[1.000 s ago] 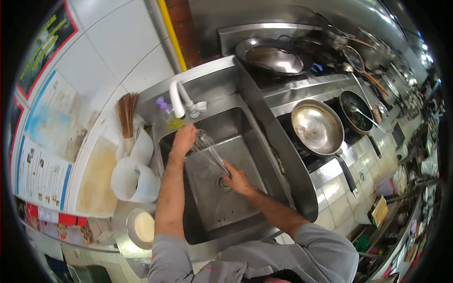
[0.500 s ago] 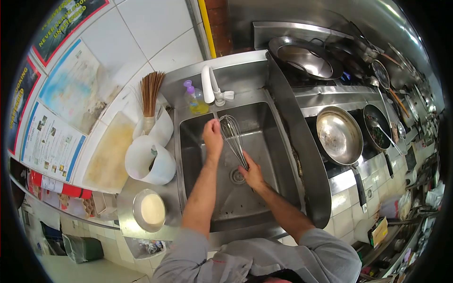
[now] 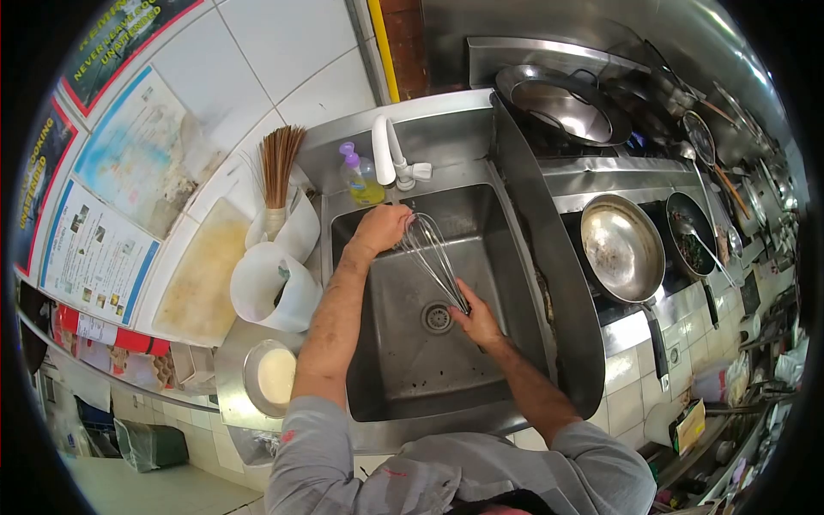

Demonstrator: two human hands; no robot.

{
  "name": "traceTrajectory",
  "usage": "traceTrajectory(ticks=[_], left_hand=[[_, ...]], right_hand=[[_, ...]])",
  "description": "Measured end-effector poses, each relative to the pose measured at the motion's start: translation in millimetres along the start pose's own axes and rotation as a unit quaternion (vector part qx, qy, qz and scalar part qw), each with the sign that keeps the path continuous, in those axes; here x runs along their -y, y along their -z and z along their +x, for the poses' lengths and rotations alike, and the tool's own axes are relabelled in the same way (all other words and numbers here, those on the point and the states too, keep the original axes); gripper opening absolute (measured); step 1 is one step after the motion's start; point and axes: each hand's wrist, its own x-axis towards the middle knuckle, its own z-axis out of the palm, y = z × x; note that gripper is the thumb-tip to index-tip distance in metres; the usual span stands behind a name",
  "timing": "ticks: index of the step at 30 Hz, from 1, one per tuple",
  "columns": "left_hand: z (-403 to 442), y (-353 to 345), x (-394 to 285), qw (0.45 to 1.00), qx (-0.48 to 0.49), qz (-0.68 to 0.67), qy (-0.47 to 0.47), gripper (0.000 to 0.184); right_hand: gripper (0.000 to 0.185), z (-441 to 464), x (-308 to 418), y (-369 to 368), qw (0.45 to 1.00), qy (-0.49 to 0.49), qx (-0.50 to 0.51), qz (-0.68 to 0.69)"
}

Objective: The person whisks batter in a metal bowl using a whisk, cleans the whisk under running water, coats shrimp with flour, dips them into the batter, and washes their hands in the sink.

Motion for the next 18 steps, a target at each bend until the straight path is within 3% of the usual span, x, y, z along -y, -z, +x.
traceTrajectory(ticks=[1,2,5,7,8,9,10,11,15,18], left_hand=[[-1.7,2.1,-5.5,0.996,-0.019,0.083,-0.026,0.013],[-3.2,2.2,-5.8,0.996,-0.018,0.083,-0.026,0.013],[-3.8,-2.4,3.8,0.997,-0.018,0.064,-0.041,0.01],[-2.8,-16.7,20.5,0.988,-0.106,-0.114,0.002,0.009],[-2.6,-23.8,25.6,0.988,-0.106,-0.113,0.002,0.009],[-1.9,-31.6,25.8,0.967,-0.174,-0.175,0.057,0.009],[-1.7,-34.4,17.4,0.936,-0.24,-0.235,0.11,0.008],[-4.0,-36.7,8.9,0.934,-0.246,-0.244,0.089,0.009],[-2.5,-44.1,-9.8,0.93,-0.343,-0.088,0.099,0.016],[-12.0,-62.7,-22.8,0.944,-0.299,-0.049,0.13,0.018]], right_hand=[[0.061,0.8,-1.8,0.2,0.999,0.043,-0.007,-0.012],[0.06,1.4,-3.5,0.6,0.996,0.085,-0.014,-0.024],[0.061,2.0,8.6,4.2,0.998,0.057,0.002,-0.023],[0.062,3.2,31.2,3.3,0.999,0.026,0.003,-0.023],[0.063,5.5,38.7,1.1,1.0,-0.005,0.004,-0.024],[0.063,10.9,35.5,-2.8,1.0,-0.005,0.004,-0.024],[0.064,17.6,29.3,-7.5,0.996,0.062,-0.023,-0.054],[0.065,22.5,23.3,-10.6,0.987,0.13,-0.05,-0.085],[0.064,31.6,23.7,-16.6,0.99,0.108,-0.03,-0.088],[0.062,39.3,21.6,-20.2,0.983,0.132,-0.059,-0.114]])
